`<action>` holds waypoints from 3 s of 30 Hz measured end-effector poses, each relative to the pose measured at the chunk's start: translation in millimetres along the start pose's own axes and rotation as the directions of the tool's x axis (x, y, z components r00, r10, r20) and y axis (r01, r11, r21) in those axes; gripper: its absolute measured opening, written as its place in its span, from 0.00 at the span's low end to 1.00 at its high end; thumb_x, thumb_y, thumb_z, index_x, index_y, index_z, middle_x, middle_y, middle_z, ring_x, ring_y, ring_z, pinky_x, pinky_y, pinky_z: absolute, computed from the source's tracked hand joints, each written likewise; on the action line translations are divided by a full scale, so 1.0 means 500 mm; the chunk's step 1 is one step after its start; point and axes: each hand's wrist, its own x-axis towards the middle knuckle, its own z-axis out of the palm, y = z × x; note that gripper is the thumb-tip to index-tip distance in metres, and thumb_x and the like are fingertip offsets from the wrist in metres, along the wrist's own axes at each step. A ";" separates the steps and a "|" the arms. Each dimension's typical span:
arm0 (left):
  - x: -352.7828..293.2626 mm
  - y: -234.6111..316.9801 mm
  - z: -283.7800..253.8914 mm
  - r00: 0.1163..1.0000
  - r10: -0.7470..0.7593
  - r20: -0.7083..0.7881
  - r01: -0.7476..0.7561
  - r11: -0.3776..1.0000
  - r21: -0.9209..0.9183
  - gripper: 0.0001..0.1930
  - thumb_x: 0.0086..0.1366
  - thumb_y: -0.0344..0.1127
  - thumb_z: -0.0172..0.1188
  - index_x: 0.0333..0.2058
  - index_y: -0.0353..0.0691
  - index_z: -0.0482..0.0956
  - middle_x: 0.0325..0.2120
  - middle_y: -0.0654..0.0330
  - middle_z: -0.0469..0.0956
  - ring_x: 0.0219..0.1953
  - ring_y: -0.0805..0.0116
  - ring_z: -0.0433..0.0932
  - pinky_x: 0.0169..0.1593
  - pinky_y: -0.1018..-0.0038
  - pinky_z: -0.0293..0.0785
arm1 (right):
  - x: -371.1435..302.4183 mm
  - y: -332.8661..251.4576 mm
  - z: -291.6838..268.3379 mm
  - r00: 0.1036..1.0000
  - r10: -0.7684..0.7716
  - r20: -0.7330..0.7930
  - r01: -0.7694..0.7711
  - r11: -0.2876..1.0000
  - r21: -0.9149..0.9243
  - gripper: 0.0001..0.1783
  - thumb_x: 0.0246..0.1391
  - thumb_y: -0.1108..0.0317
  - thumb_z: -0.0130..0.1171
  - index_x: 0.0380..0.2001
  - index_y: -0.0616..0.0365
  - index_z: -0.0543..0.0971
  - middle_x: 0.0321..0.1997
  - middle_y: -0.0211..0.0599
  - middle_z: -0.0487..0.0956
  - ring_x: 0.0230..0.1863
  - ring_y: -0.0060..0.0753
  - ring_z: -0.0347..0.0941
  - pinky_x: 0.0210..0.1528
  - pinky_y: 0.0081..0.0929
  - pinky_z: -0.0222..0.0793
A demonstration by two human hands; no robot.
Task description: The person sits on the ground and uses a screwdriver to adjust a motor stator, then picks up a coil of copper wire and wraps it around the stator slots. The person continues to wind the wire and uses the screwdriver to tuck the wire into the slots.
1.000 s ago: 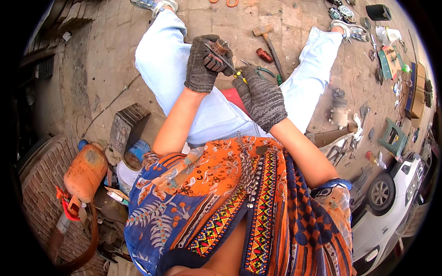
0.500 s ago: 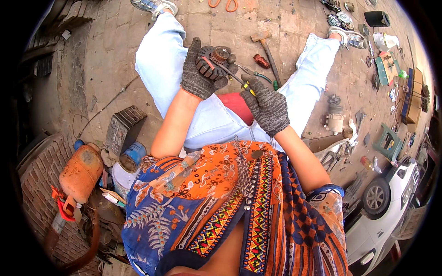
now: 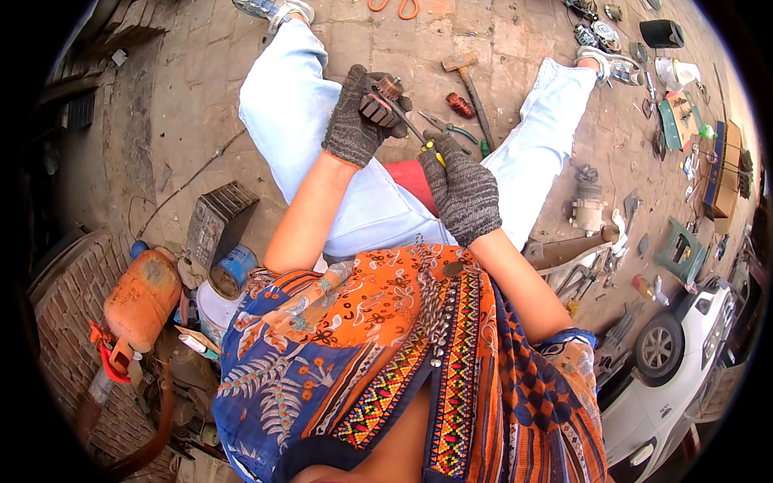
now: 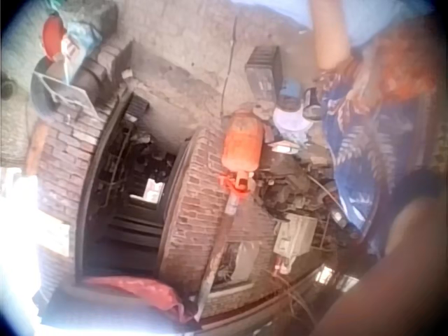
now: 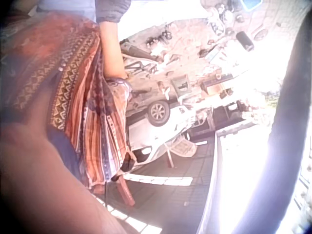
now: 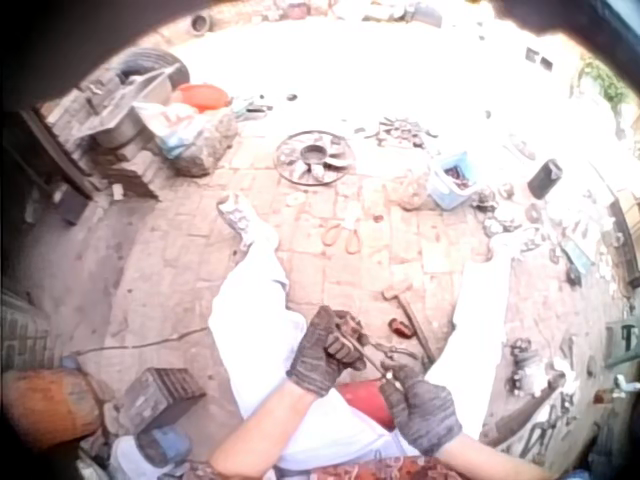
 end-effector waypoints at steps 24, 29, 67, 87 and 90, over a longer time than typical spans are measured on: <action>0.020 -0.020 -0.071 0.959 0.192 0.211 -0.211 0.975 0.074 0.22 0.67 0.49 0.47 0.53 0.42 0.63 0.43 0.52 0.72 0.41 0.59 0.76 0.40 0.60 0.79 | -0.010 0.042 -0.043 0.997 0.081 -0.018 -0.072 0.957 0.282 0.16 0.58 0.61 0.53 0.42 0.62 0.74 0.36 0.52 0.79 0.40 0.48 0.77 0.42 0.35 0.70; 0.020 -0.031 -0.124 0.953 0.101 0.287 -0.038 0.975 -0.218 0.22 0.69 0.44 0.43 0.56 0.40 0.60 0.46 0.51 0.70 0.47 0.57 0.74 0.47 0.63 0.77 | 0.069 0.058 -0.001 0.987 0.112 -0.118 -0.085 0.974 0.210 0.18 0.57 0.62 0.53 0.49 0.58 0.71 0.42 0.51 0.78 0.45 0.47 0.75 0.47 0.35 0.69; -0.063 -0.004 0.031 0.457 0.505 0.733 -0.798 -0.131 0.588 0.41 0.37 0.33 0.67 0.54 0.34 0.61 0.46 0.49 0.69 0.48 0.50 0.69 0.52 0.60 0.67 | 0.077 -0.012 -0.017 0.990 -0.048 0.130 -0.087 0.516 0.852 0.16 0.57 0.69 0.56 0.48 0.62 0.73 0.44 0.35 0.76 0.45 0.26 0.73 0.50 0.23 0.69; -0.048 -0.022 0.029 0.649 0.394 0.651 -0.750 0.187 0.634 0.53 0.36 0.42 0.77 0.60 0.36 0.55 0.51 0.51 0.67 0.51 0.53 0.70 0.55 0.63 0.67 | 0.060 0.013 -0.042 0.993 -0.109 0.055 0.022 0.606 0.795 0.23 0.53 0.75 0.59 0.53 0.60 0.69 0.50 0.34 0.74 0.49 0.25 0.71 0.51 0.24 0.70; -0.051 -0.014 0.036 0.633 0.373 0.678 -0.757 0.118 0.642 0.50 0.38 0.40 0.76 0.59 0.38 0.57 0.51 0.51 0.67 0.50 0.53 0.70 0.54 0.63 0.68 | 0.057 0.021 -0.038 0.991 -0.112 0.067 0.014 0.601 0.799 0.24 0.53 0.76 0.59 0.53 0.60 0.68 0.50 0.34 0.74 0.50 0.25 0.70 0.52 0.25 0.70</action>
